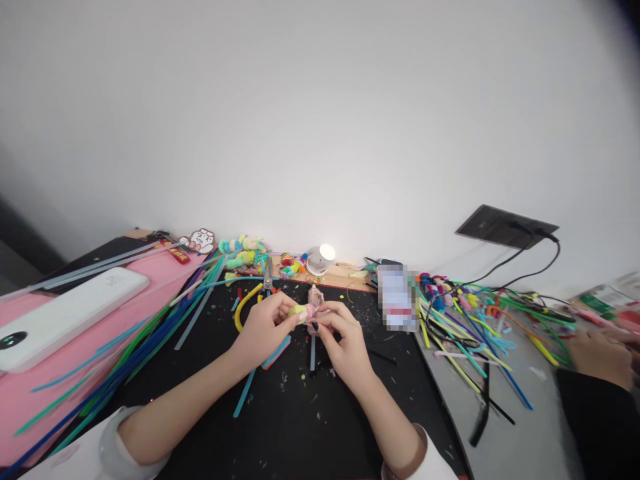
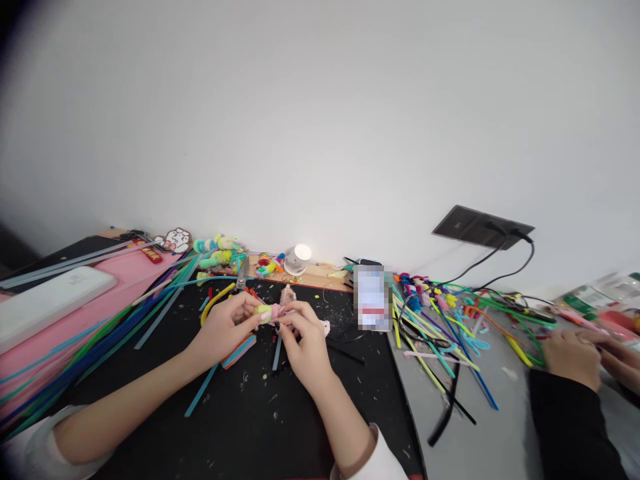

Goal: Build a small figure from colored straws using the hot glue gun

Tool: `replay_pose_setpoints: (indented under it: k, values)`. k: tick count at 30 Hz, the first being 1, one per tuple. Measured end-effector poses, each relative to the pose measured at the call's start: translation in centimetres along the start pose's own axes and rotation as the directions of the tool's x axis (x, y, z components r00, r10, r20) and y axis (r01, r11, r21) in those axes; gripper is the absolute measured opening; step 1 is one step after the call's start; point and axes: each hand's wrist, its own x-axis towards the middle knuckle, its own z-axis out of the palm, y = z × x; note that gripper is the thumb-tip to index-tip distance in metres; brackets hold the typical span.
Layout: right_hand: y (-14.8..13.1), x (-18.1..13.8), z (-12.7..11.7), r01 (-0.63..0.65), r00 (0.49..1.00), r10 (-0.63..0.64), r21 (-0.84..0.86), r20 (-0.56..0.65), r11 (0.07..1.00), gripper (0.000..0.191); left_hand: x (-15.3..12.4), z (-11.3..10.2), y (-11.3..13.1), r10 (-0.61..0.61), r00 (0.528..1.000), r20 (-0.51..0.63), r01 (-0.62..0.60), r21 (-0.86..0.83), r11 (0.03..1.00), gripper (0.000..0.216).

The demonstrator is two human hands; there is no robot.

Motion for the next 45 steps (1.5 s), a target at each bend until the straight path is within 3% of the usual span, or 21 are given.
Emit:
replay_pose_setpoints:
  k: [37, 45]
  values:
    - [0.01, 0.02, -0.12, -0.005, 1.0, 0.005, -0.006, 0.008, 1.0, 0.017, 0.06, -0.03, -0.26, -0.012, 1.0, 0.011, 0.012, -0.02, 1.0, 0.013]
    - [-0.05, 0.08, -0.17, 0.004, 0.999, -0.004, 0.002, -0.036, 1.0, 0.018, 0.08, 0.1, -0.08, -0.034, 0.998, 0.044, 0.041, -0.167, 0.985, 0.013]
